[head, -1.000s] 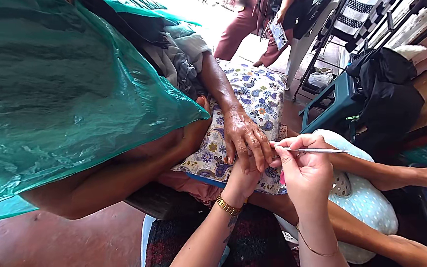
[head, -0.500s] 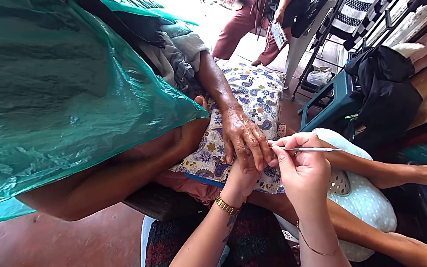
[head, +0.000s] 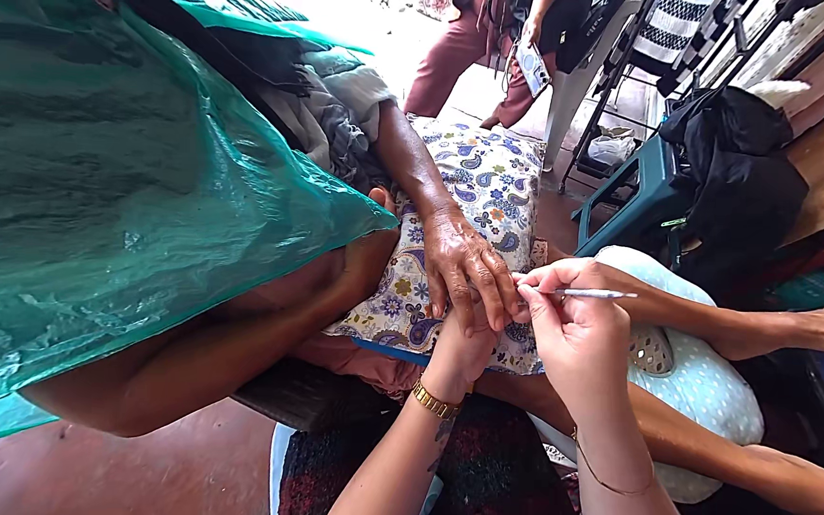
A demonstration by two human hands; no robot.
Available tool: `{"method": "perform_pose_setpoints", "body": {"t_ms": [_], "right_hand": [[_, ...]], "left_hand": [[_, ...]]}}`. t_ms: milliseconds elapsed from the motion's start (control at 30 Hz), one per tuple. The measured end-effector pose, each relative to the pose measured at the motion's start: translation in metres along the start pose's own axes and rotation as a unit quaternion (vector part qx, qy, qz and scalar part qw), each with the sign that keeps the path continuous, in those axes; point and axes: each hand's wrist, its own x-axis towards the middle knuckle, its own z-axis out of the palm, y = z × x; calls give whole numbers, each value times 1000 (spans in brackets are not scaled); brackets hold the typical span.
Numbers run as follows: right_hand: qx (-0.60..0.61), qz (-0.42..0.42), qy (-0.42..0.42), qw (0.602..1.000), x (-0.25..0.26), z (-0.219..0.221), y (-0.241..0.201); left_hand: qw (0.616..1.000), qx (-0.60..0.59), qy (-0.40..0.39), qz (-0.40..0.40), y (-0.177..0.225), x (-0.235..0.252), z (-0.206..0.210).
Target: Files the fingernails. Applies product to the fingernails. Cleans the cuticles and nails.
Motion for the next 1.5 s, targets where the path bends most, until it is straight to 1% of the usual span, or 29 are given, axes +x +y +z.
{"method": "perform_pose_setpoints", "body": {"t_ms": [100, 167, 233, 333, 400, 467, 533, 600, 700, 767, 833, 967, 1067, 1133, 1200, 1300, 1367, 1433, 1500], "right_hand": [[-16, -10, -31, 999, 2, -5, 0], [-17, -15, -23, 999, 4, -5, 0], [-41, -40, -22, 998, 4, -4, 1], [-42, -56, -64, 996, 6, -10, 4], [-27, -54, -56, 997, 7, -10, 6], [-38, -64, -44, 996, 5, -8, 6], [-50, -72, -59, 994, 5, -10, 6], [-38, -70, -71, 994, 6, -13, 7], [-41, -77, -47, 995, 6, -9, 8], [-52, -82, -57, 994, 5, -10, 7], [-33, -70, -72, 994, 5, -14, 9], [-7, -59, -42, 997, 3, -9, 12], [22, -44, -63, 997, 3, -13, 13], [54, -28, -45, 997, 3, -12, 15], [64, -33, -23, 997, -1, -8, 18], [83, -30, -37, 995, -3, -10, 19], [113, -13, -14, 993, -4, -8, 20], [114, -15, 7, 993, -6, -4, 21], [100, -27, -9, 995, -8, -5, 20]], "left_hand": [[1000, 4, -8, 4, 0, 0, -1], [1000, -6, -15, 7, 0, 0, -2], [1000, 4, -2, 6, 0, 0, 0], [1000, 11, -7, 7, 0, 0, -1], [1000, 11, -8, 10, 0, 0, 0], [1000, 12, -5, 8, 0, 0, 1], [1000, 12, -12, 12, -1, 0, -1], [1000, 8, -14, 13, -1, 0, -2], [1000, 8, -1, 10, 0, -1, 1], [1000, 11, -5, 11, 0, 0, 0], [1000, 11, -15, 15, -1, 0, -3], [1000, 11, -9, 14, -1, 0, 0], [1000, 7, -15, 14, -1, 0, -3], [1000, 0, -14, 10, -2, 0, -3], [1000, 4, -11, 8, -2, 1, -3], [1000, 4, -20, 11, -2, 0, -5], [1000, -1, -23, 10, -3, 0, -5], [1000, 1, -18, 8, -3, 1, -5], [1000, 5, -15, 10, -2, 1, -5]]}}
